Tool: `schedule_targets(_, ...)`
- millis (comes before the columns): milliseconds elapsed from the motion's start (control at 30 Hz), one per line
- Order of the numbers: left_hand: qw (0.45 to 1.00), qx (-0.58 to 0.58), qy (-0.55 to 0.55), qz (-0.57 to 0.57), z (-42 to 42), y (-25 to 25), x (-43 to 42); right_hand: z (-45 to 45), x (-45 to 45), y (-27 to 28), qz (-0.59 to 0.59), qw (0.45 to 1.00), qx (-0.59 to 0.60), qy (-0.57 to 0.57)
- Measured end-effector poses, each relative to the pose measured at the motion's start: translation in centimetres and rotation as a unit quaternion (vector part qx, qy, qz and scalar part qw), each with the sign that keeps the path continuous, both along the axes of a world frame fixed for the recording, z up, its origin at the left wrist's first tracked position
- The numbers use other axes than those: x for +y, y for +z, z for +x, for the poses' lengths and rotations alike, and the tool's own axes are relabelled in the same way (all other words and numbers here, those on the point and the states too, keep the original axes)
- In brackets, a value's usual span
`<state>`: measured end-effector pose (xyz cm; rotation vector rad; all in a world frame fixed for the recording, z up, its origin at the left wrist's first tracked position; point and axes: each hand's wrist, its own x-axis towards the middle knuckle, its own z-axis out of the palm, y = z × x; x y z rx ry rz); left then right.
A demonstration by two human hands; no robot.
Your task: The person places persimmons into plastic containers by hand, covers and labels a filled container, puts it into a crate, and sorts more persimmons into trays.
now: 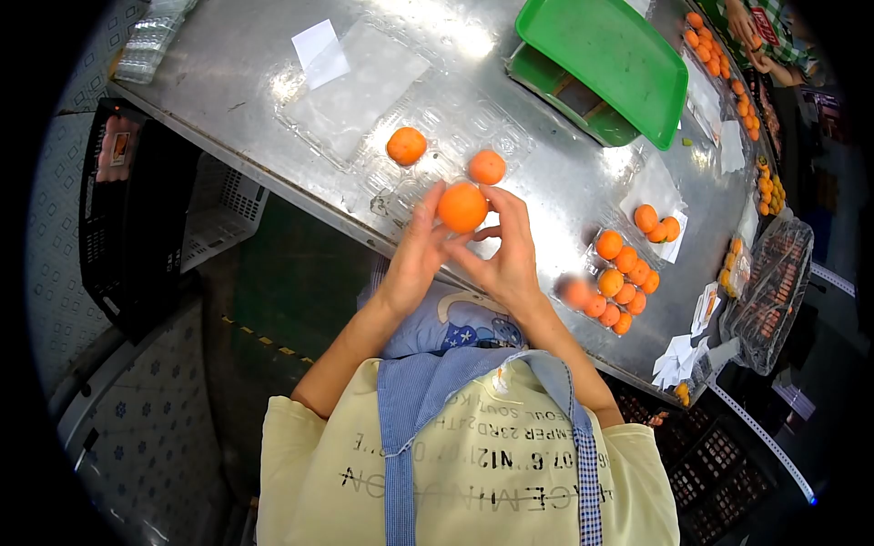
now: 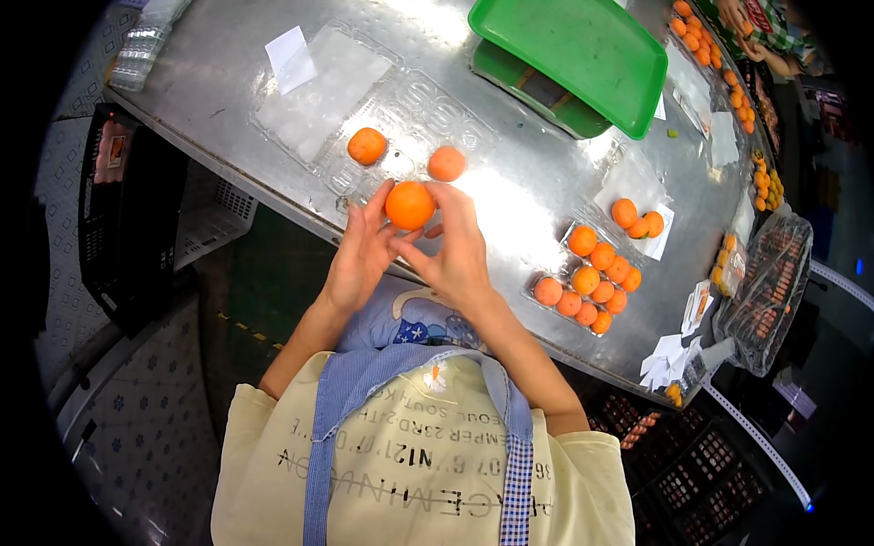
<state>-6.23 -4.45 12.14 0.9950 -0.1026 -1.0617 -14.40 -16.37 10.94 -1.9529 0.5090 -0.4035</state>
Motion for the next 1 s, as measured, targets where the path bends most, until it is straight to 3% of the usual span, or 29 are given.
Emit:
schedule_targets(200,1.0,0.004,-0.019,-0.012,-0.1,-0.6,0.3,-0.4,-1.2,-1.5,0.068,0.998,0.012,-0.009)
schedule_targets(467,0.997,-0.041,-0.01,0.07,0.4,-1.9,0.1,-0.8,-1.4,-1.1,-0.017,1.0,-0.013,0.017)
schedule_targets(600,0.997,0.003,0.016,0.07,0.7,-1.8,-0.1,-0.6,-1.3,-0.6,-0.057,0.998,-0.021,0.032)
schedule_targets(1000,0.997,0.039,0.037,0.057,0.7,-2.9,-0.1,-0.6,-1.0,-0.6,-0.051,0.998,-0.017,0.03)
